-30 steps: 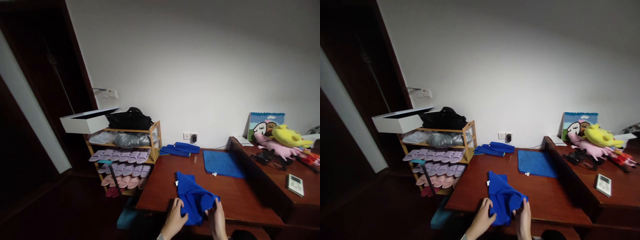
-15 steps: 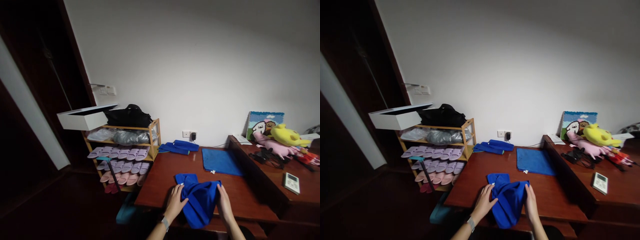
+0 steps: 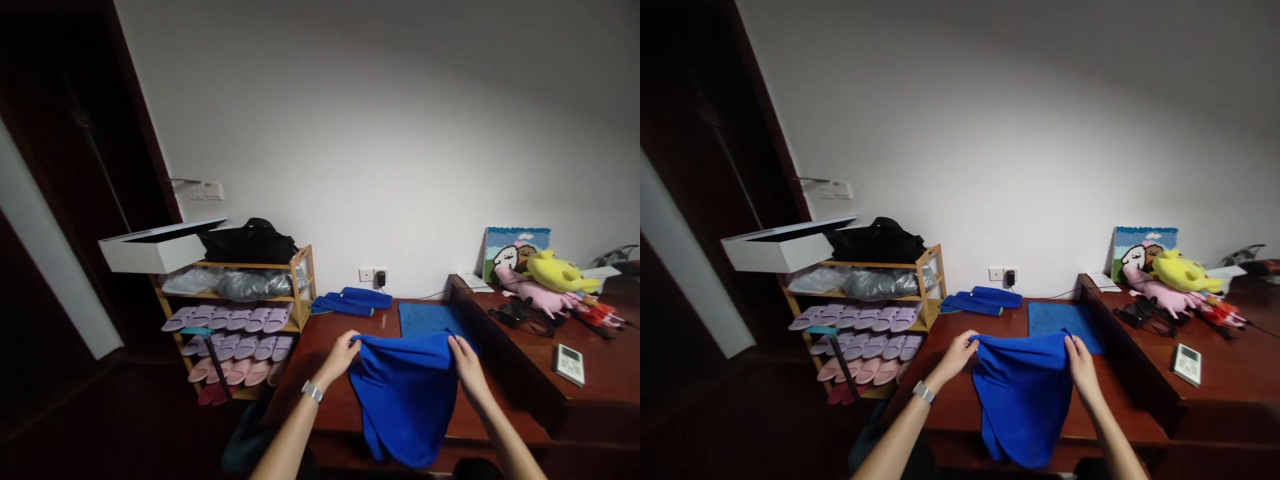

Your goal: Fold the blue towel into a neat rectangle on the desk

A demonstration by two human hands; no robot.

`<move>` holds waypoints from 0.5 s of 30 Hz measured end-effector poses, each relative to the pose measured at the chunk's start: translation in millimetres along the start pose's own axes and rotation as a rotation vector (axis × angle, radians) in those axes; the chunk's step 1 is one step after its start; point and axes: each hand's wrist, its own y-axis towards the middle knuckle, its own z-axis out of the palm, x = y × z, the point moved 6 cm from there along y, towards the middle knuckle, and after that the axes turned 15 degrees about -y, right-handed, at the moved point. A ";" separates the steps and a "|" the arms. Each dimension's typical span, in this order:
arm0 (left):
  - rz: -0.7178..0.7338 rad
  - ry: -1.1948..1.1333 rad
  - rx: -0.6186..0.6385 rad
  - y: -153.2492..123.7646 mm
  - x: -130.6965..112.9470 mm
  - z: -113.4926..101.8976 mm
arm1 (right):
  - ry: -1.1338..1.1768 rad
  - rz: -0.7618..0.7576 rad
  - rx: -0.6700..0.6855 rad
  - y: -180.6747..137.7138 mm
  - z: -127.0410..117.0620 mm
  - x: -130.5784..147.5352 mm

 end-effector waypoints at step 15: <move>0.128 -0.248 0.388 -12.1 -274.4 21.8 | 0.163 -0.391 -0.213 41.1 -140.5 166.3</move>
